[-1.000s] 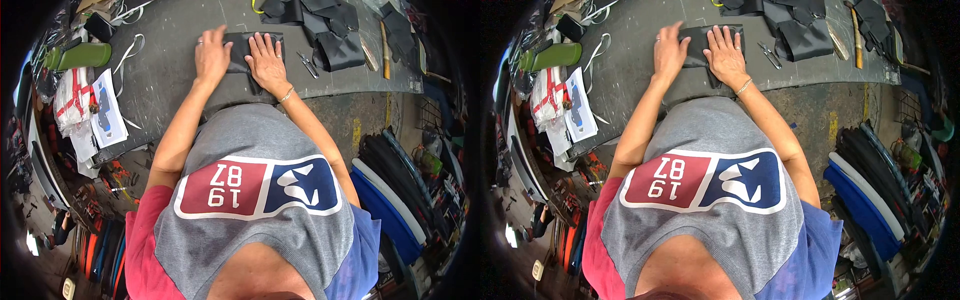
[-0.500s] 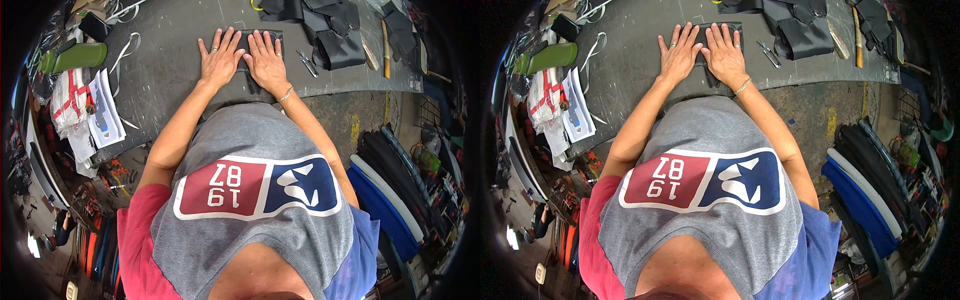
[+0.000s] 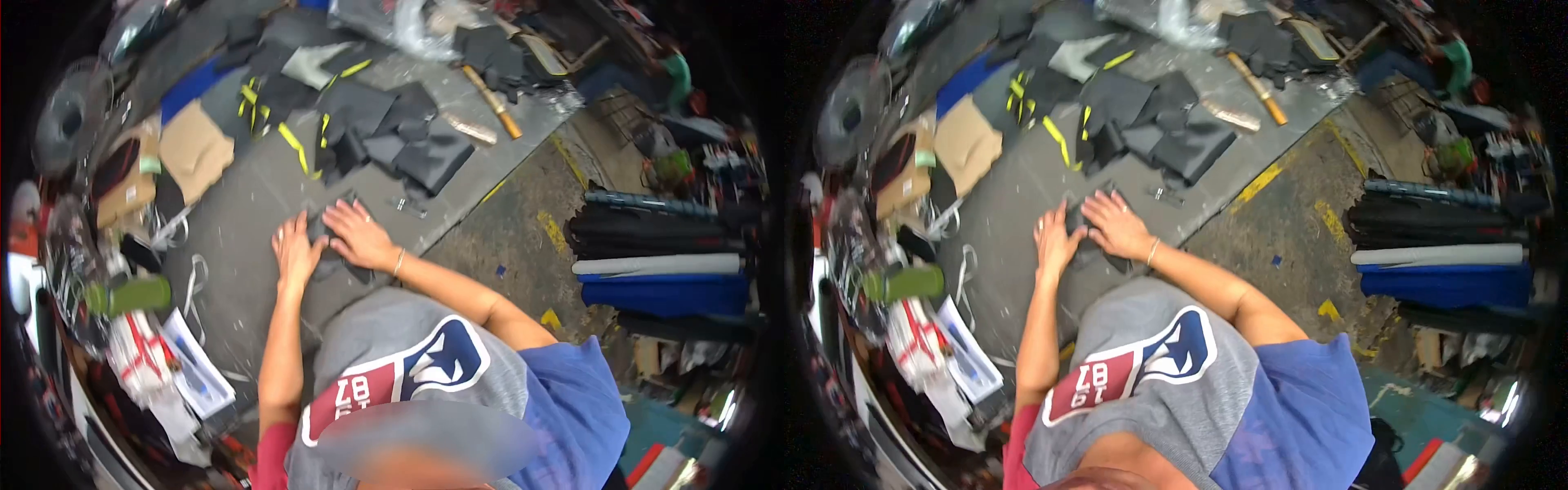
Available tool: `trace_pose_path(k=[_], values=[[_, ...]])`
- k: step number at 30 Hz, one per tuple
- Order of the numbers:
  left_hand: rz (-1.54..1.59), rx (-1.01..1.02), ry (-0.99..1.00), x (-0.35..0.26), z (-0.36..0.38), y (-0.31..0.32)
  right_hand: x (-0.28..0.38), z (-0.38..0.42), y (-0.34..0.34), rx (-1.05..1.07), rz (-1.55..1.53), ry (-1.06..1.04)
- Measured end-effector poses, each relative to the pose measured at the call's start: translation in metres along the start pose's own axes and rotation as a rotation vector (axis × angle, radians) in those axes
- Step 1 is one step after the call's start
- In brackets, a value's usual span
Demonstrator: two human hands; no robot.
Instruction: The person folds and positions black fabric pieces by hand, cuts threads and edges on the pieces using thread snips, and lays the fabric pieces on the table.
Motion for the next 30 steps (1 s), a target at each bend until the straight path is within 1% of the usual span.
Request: trace_pose_path(k=[1,3,4,6,7,9,10,11,12,14,15,18,19,22,23,26,27,30], values=[[0.035,0.067,-0.060,-0.005,-0.001,-0.010,-0.004,0.001,0.002,0.004,-0.042,0.000],[0.113,0.147,-0.033,0.001,-0.006,-0.012,-0.011,0.004,-0.003,-0.004,-0.127,0.039],[0.261,0.203,-0.071,-0.001,-0.005,-0.018,-0.013,0.005,-0.009,-0.012,-0.167,0.068],[0.563,0.321,-0.151,-0.007,-0.003,-0.028,-0.020,0.012,-0.033,-0.118,-0.254,0.134],[0.677,0.322,-0.137,-0.007,-0.001,-0.029,-0.022,0.017,-0.048,-0.165,-0.300,0.169],[0.913,0.332,-0.118,-0.006,0.002,-0.026,-0.030,0.028,-0.076,-0.226,-0.452,0.312],[0.951,0.337,-0.134,-0.003,0.000,-0.023,-0.036,0.035,-0.084,-0.252,-0.530,0.383],[0.989,0.342,-0.152,-0.001,-0.002,-0.020,-0.045,0.041,-0.084,-0.236,-0.700,0.462],[1.028,0.345,-0.171,0.000,-0.003,-0.017,-0.058,0.047,-0.079,-0.140,-0.732,0.538],[1.073,0.299,-0.169,-0.006,-0.011,-0.016,-0.080,0.060,-0.060,0.205,-0.917,0.687],[1.094,0.274,-0.165,-0.008,-0.017,-0.016,-0.076,0.064,-0.066,0.236,-0.949,0.671],[1.083,0.046,-0.155,0.008,-0.038,-0.001,-0.076,0.070,-0.089,0.042,-0.957,0.715],[1.075,-0.021,-0.214,0.016,-0.045,0.004,-0.085,0.071,-0.087,0.008,-0.944,0.711],[0.364,-0.306,-0.108,0.026,-0.059,-0.009,-0.105,0.073,-0.095,-0.128,-0.929,0.767],[0.167,-0.243,-0.148,0.029,-0.064,-0.003,-0.110,0.074,-0.101,-0.133,-0.880,0.788],[-0.058,-0.226,-0.225,0.036,-0.066,0.029,-0.113,0.072,-0.118,-0.168,-0.819,0.811],[-0.144,-0.171,-0.246,0.030,-0.064,0.033,-0.118,0.072,-0.117,-0.168,-0.842,0.827],[-0.145,-0.197,-0.257,0.026,-0.066,0.030,-0.133,0.077,-0.102,-0.151,-0.902,0.834]])
Point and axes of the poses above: each hand's wrist, its own z-axis away from the middle knuckle, its own y-axis out of the palm, x = y × z, the point moved 6 cm from there along -z, towards the middle knuckle, and after that the axes turned 9 degrees about y, right-handed, at the moved point
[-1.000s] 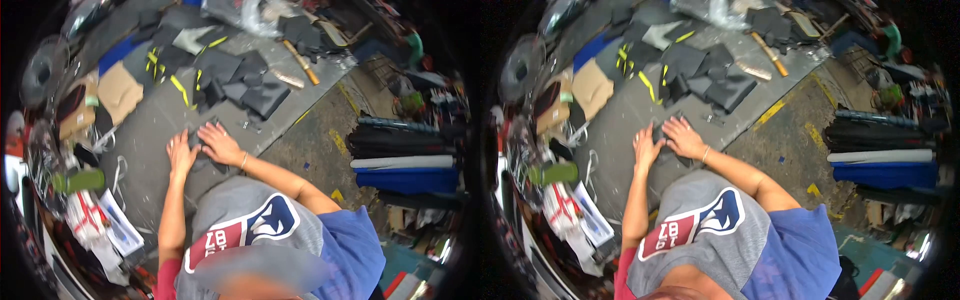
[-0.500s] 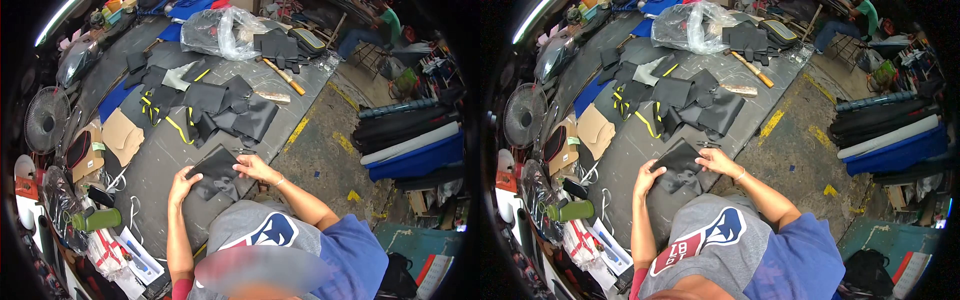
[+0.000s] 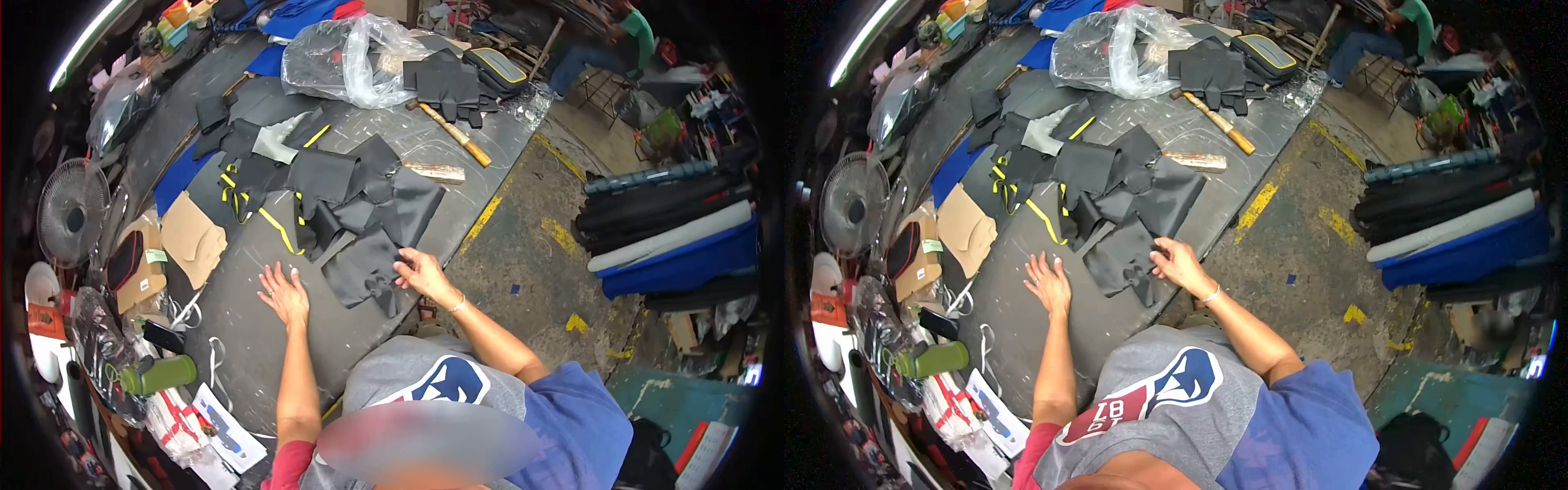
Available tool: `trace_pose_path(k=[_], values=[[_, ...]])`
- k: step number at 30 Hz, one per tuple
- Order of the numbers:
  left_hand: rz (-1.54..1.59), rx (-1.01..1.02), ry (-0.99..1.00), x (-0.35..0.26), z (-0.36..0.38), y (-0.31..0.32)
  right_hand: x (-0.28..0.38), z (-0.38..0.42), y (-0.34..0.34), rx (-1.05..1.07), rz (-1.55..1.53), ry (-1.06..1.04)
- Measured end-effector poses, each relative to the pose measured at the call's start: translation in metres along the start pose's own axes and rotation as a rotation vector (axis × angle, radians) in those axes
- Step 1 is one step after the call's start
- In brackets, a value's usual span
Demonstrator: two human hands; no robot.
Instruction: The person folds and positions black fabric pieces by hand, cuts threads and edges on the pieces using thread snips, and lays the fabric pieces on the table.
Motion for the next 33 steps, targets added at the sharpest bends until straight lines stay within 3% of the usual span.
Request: trace_pose_path(k=[4,8,14,18,19,22,26,33], values=[[-0.021,0.001,-0.023,-0.004,-0.002,-0.002,-0.011,-0.009,0.005,0.087,-0.029,0.037],[-0.024,-0.009,-0.041,-0.007,-0.002,-0.005,0.012,-0.008,0.004,0.186,0.146,0.084],[-0.028,-0.004,-0.044,-0.003,-0.002,-0.002,0.041,-0.003,0.001,0.129,0.419,-0.234],[-0.015,-0.022,-0.004,0.002,-0.002,0.003,0.040,0.027,0.010,-0.024,0.442,-0.255],[0.000,-0.028,0.009,0.003,-0.002,0.003,0.034,0.033,0.017,-0.057,0.389,-0.305],[-0.029,-0.015,0.033,0.006,0.001,0.005,0.003,0.053,0.031,-0.104,0.138,-0.029],[-0.017,-0.034,0.093,0.008,0.002,0.001,-0.010,0.073,0.029,-0.179,-0.004,0.009],[-0.036,-0.024,0.097,0.006,0.001,-0.002,0.044,0.036,-0.027,-0.283,-0.160,-0.130]])
Point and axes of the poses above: each hand's wrist, its own z-axis away from the middle knuckle, its own y-axis out of the palm, x = y × z, the point moved 6 cm from there along -z, towards the middle knuckle, and after that the axes turned 9 degrees about y, right-handed, at the moved point
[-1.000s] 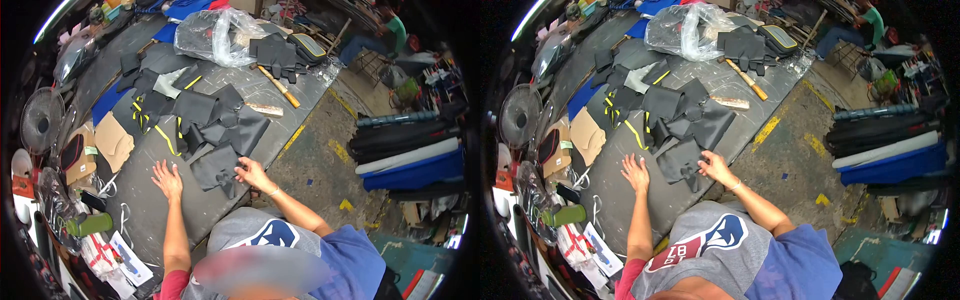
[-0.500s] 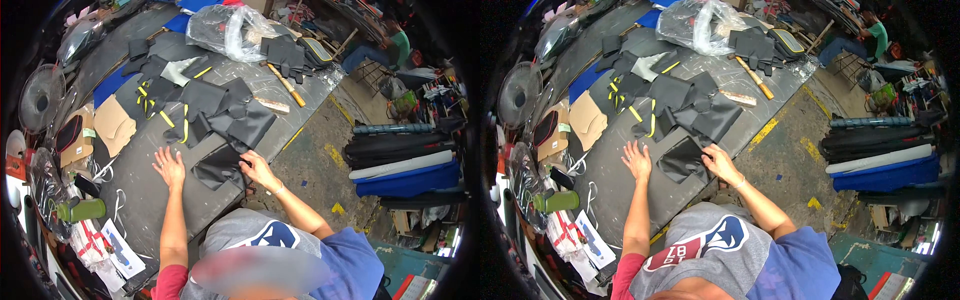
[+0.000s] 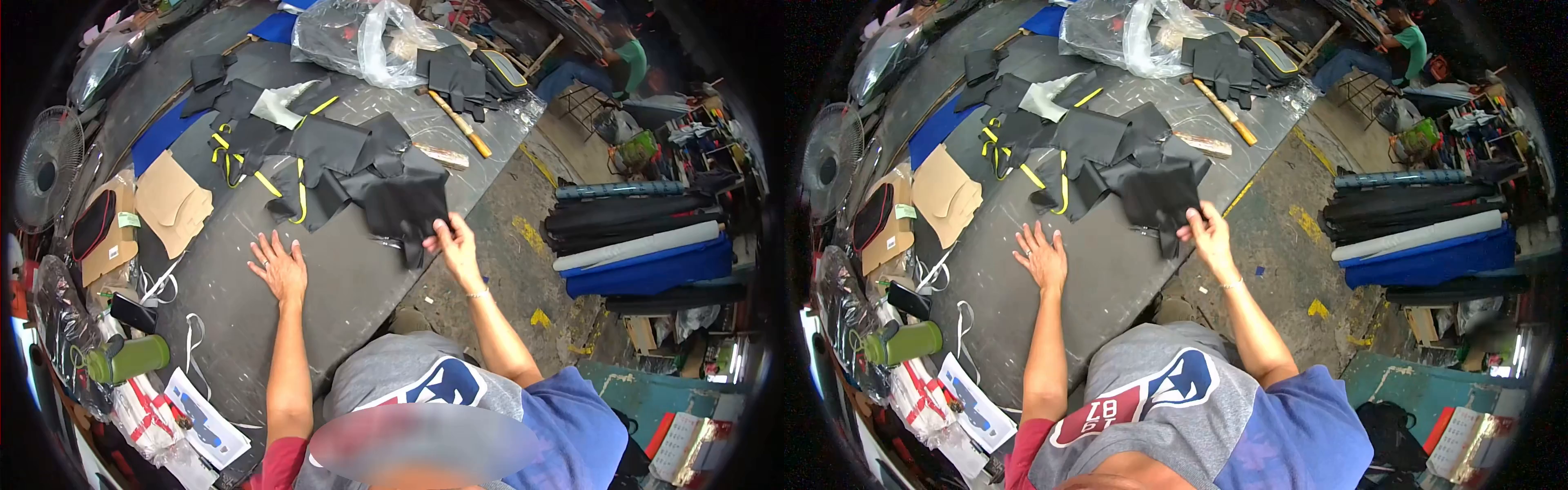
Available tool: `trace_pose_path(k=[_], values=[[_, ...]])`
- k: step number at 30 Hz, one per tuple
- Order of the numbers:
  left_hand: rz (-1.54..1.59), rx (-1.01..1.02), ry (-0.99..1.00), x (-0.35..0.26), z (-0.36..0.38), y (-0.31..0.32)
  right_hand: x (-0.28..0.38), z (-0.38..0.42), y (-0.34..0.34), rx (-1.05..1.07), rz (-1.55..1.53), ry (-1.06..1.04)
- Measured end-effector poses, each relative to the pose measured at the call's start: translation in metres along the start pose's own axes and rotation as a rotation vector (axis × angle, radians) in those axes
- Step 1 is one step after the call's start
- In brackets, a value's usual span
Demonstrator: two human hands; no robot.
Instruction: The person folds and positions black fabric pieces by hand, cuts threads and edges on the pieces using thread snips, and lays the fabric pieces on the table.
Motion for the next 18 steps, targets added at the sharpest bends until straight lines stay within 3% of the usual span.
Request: trace_pose_path(k=[6,13,15,18], values=[[-0.013,0.015,-0.065,-0.005,-0.002,0.001,0.057,-0.129,-0.052,-0.075,-0.157,-0.152],[-0.048,0.041,-0.147,-0.016,-0.011,-0.002,0.087,-0.331,-0.137,-0.108,-0.402,-0.119],[-0.050,0.046,-0.166,-0.017,-0.012,-0.001,0.102,-0.360,-0.154,-0.296,-0.124,-0.064],[-0.073,0.049,-0.168,-0.016,-0.014,0.003,0.116,-0.399,-0.169,-0.787,0.759,-0.597]])
Point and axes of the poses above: each hand's wrist, its own z-axis away from the middle knuckle, its own y-axis out of the palm, x = y × z, the point moved 6 cm from there along -z, towards the middle knuckle, and after that the axes turned 9 degrees about y, right-handed, at the moved point
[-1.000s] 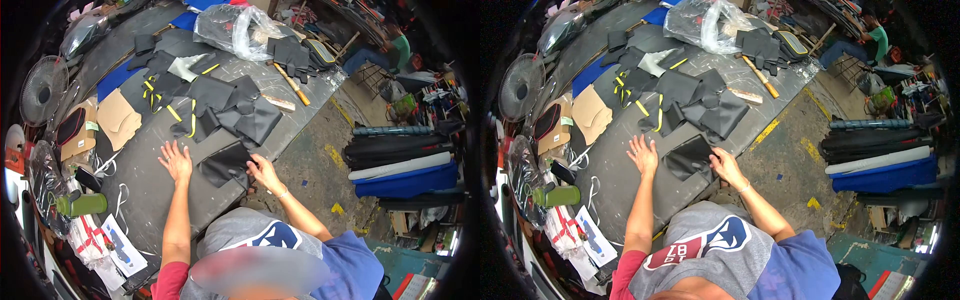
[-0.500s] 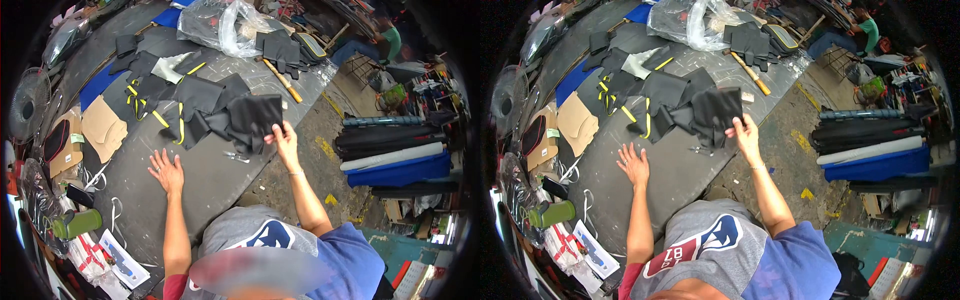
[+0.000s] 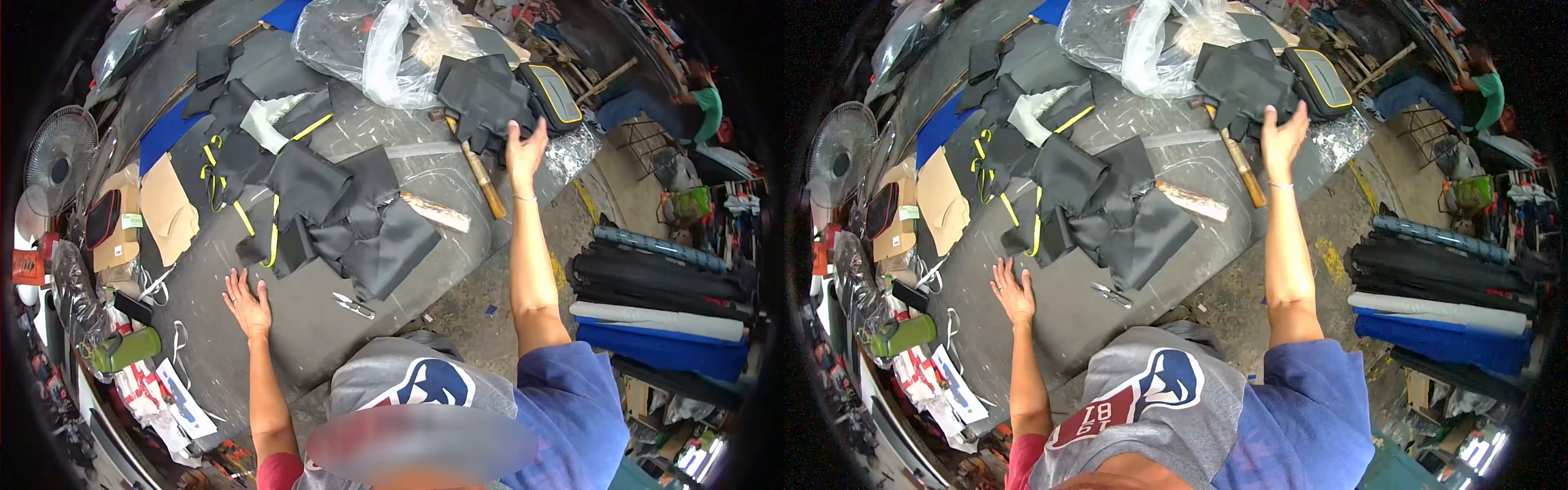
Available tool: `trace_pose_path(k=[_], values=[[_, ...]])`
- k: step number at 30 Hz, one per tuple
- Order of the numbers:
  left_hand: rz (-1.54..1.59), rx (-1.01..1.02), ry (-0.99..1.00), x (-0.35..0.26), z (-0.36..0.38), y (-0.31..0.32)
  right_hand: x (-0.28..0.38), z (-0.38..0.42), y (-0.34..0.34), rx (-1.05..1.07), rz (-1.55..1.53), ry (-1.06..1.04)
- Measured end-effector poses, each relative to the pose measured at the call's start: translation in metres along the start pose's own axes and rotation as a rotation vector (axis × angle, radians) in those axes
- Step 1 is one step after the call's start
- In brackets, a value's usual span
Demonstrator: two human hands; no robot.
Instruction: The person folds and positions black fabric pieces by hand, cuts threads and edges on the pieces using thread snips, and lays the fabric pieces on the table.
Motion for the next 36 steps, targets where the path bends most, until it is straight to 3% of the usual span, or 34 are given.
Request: trace_pose_path(k=[1,3,6,9,14,21,29,31,34,35,36], values=[[-0.011,0.008,-0.002,0.000,0.001,0.001,0.019,-0.003,0.006,0.208,-0.242,0.008],[-0.018,0.014,-0.003,0.000,0.001,0.001,0.044,0.013,0.037,0.341,-0.156,-0.219],[-0.018,0.010,-0.014,0.000,0.001,0.003,0.066,0.029,0.069,0.561,0.061,-0.158],[-0.035,0.010,-0.027,0.002,0.002,0.007,0.034,0.022,0.106,0.660,0.227,-0.109],[-0.051,0.012,-0.027,0.002,0.001,0.008,-0.035,-0.018,0.131,0.657,0.280,-0.250],[-0.060,0.011,-0.001,-0.002,-0.001,0.007,-0.061,-0.045,0.154,0.641,0.370,-0.291],[-0.032,0.020,-0.041,0.000,-0.002,0.004,-0.043,-0.051,0.160,0.859,0.144,-0.064],[-0.029,0.019,-0.040,0.000,0.000,0.004,-0.018,-0.047,0.138,0.716,0.153,-0.040],[-0.033,0.010,-0.038,0.001,-0.001,0.004,0.047,-0.014,0.097,0.364,0.062,-0.315],[-0.033,0.006,-0.039,0.002,-0.001,0.004,0.078,-0.002,0.081,0.452,-0.249,-0.396],[-0.033,0.002,-0.036,0.002,-0.001,0.004,0.087,0.026,0.086,0.552,-0.405,-0.303]])
Point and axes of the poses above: each hand's wrist, its own z-axis away from the middle knuckle, its own y-axis out of the palm, x = y × z, the point moved 6 cm from there along -z, towards the middle knuckle, and after that the axes turned 9 degrees about y, right-handed, at the moved point
